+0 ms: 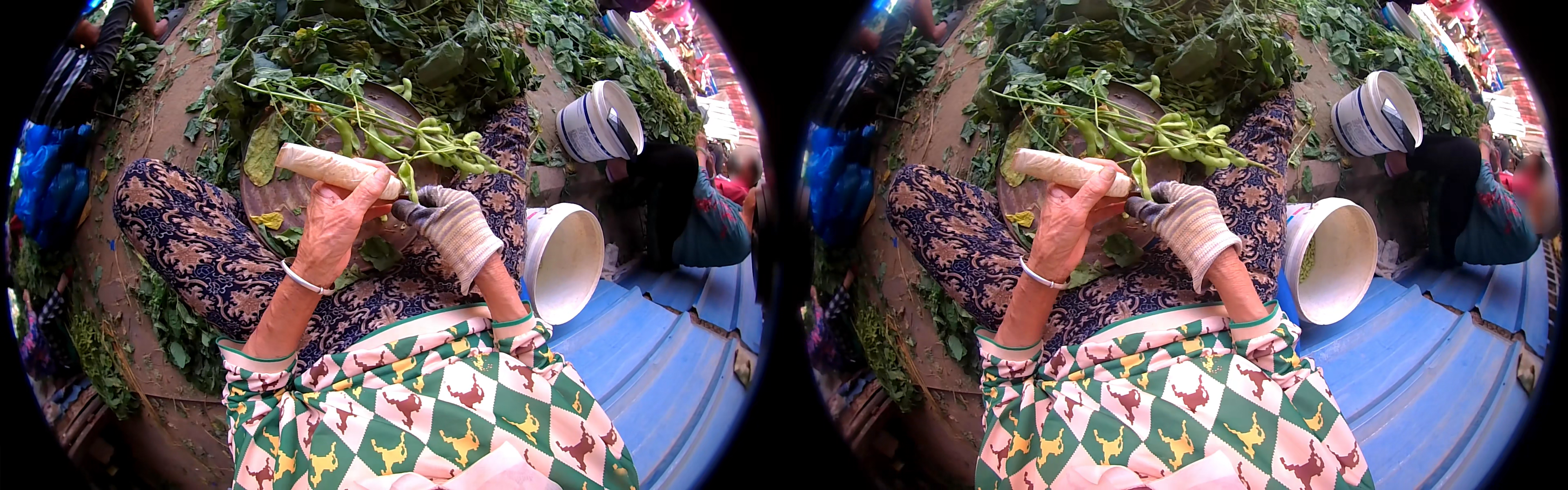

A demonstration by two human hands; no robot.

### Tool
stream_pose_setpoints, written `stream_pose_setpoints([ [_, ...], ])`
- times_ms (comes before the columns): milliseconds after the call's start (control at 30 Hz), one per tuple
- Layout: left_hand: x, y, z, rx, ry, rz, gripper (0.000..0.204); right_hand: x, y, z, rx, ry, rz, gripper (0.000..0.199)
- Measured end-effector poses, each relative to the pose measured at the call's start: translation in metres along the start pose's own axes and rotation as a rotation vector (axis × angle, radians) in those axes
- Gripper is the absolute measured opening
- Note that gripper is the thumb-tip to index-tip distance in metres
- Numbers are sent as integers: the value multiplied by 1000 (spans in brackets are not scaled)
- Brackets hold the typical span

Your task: The person sits on the ground and shells green vegetables by hand, removing pods from stems and placing them into a white bucket. The task is performed continuously with other people working nearby.

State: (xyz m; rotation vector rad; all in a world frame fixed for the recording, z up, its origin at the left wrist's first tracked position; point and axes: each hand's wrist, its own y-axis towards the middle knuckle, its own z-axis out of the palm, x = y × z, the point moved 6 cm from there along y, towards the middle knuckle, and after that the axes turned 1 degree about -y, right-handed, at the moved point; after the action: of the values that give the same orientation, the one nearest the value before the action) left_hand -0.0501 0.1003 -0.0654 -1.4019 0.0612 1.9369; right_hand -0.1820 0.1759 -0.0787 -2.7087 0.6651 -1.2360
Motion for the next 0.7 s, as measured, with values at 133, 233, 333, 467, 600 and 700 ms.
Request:
stream_pose_setpoints([
  [133,-10,-1,3,27,309,173,16,10,-2,-2,76,6,73,34],
  [233,-11,2,6,40,385,233,14,3,-4,7,150,352,125,28],
  [333,-15,1,10,52,319,233,13,8,-7,6,139,397,173,23],
  [467,-16,1,9,56,264,239,13,6,-12,10,147,741,179,34],
  [600,-16,1,11,73,185,210,13,7,-19,3,420,1045,250,40],
  [700,-15,0,13,78,312,234,11,6,-17,-2,364,785,316,40],
])
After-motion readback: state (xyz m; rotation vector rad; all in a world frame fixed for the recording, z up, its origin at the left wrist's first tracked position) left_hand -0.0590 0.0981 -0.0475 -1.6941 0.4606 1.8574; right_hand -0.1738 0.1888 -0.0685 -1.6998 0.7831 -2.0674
